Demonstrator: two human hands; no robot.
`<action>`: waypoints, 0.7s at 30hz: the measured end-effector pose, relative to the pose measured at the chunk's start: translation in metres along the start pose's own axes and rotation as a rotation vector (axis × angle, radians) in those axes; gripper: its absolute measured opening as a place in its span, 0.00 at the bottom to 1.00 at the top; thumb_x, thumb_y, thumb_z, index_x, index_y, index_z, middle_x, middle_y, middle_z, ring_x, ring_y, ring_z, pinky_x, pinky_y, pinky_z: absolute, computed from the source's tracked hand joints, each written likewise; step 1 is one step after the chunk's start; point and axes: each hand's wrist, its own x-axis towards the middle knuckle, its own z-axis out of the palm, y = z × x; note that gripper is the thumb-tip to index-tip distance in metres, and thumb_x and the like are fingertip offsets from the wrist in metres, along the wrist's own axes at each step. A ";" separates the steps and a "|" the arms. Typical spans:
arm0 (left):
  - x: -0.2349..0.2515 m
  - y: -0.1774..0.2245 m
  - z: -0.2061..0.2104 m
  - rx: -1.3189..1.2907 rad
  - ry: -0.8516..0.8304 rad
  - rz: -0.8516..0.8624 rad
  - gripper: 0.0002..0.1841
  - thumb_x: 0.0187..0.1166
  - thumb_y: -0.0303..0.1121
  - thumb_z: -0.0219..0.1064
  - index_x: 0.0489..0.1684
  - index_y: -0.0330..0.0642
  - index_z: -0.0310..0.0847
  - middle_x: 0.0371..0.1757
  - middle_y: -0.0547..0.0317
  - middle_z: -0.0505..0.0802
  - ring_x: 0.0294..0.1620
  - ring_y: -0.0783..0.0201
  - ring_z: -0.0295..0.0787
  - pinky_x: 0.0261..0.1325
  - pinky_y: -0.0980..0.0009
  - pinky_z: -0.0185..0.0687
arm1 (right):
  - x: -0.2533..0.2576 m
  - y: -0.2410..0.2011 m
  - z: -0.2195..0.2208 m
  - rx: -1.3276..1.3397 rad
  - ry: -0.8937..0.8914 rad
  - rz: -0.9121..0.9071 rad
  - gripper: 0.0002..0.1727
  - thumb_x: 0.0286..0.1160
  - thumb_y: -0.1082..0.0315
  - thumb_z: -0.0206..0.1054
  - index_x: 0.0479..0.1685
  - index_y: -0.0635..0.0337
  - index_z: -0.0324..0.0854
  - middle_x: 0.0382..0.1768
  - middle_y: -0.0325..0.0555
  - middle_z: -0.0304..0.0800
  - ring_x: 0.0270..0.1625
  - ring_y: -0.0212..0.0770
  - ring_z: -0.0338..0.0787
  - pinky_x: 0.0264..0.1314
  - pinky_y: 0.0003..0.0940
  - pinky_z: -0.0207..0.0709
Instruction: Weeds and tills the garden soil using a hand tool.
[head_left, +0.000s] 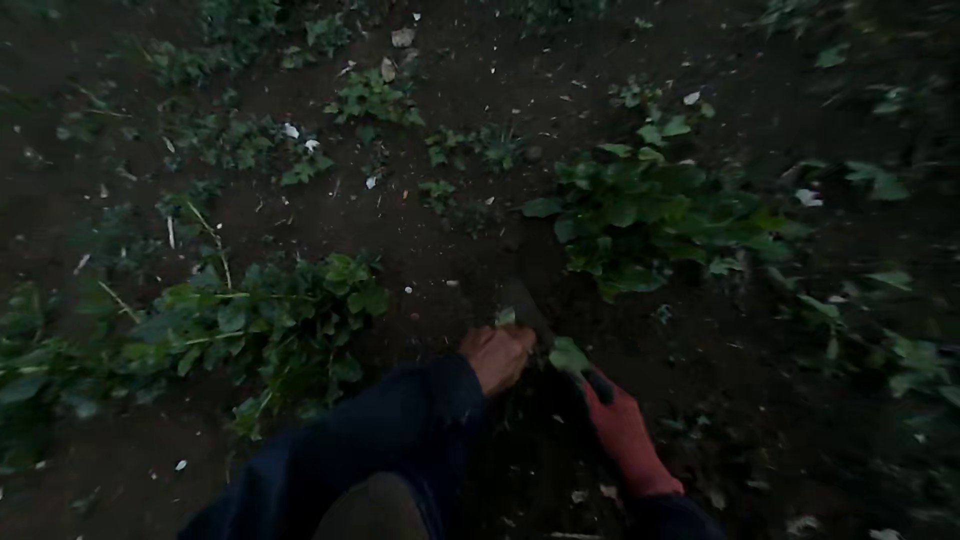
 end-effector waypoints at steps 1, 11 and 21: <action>0.006 0.001 -0.002 -0.018 0.031 0.004 0.18 0.89 0.31 0.55 0.73 0.40 0.79 0.66 0.39 0.89 0.62 0.40 0.90 0.62 0.41 0.85 | -0.009 0.002 -0.003 -0.126 0.028 -0.093 0.22 0.85 0.64 0.62 0.75 0.60 0.80 0.57 0.63 0.92 0.58 0.61 0.93 0.64 0.65 0.81; 0.128 -0.096 -0.079 0.317 0.220 -0.333 0.36 0.87 0.27 0.59 0.97 0.47 0.48 0.90 0.42 0.68 0.55 0.33 0.92 0.53 0.36 0.87 | 0.001 -0.026 -0.079 0.262 -0.100 0.196 0.26 0.87 0.53 0.56 0.83 0.44 0.75 0.35 0.47 0.89 0.22 0.41 0.84 0.22 0.41 0.82; 0.084 -0.120 -0.063 0.030 0.267 -0.325 0.18 0.86 0.29 0.57 0.72 0.44 0.80 0.68 0.40 0.87 0.59 0.38 0.90 0.57 0.39 0.86 | 0.011 -0.088 -0.010 0.131 0.049 0.100 0.25 0.87 0.59 0.59 0.82 0.52 0.75 0.61 0.50 0.92 0.53 0.40 0.93 0.58 0.45 0.87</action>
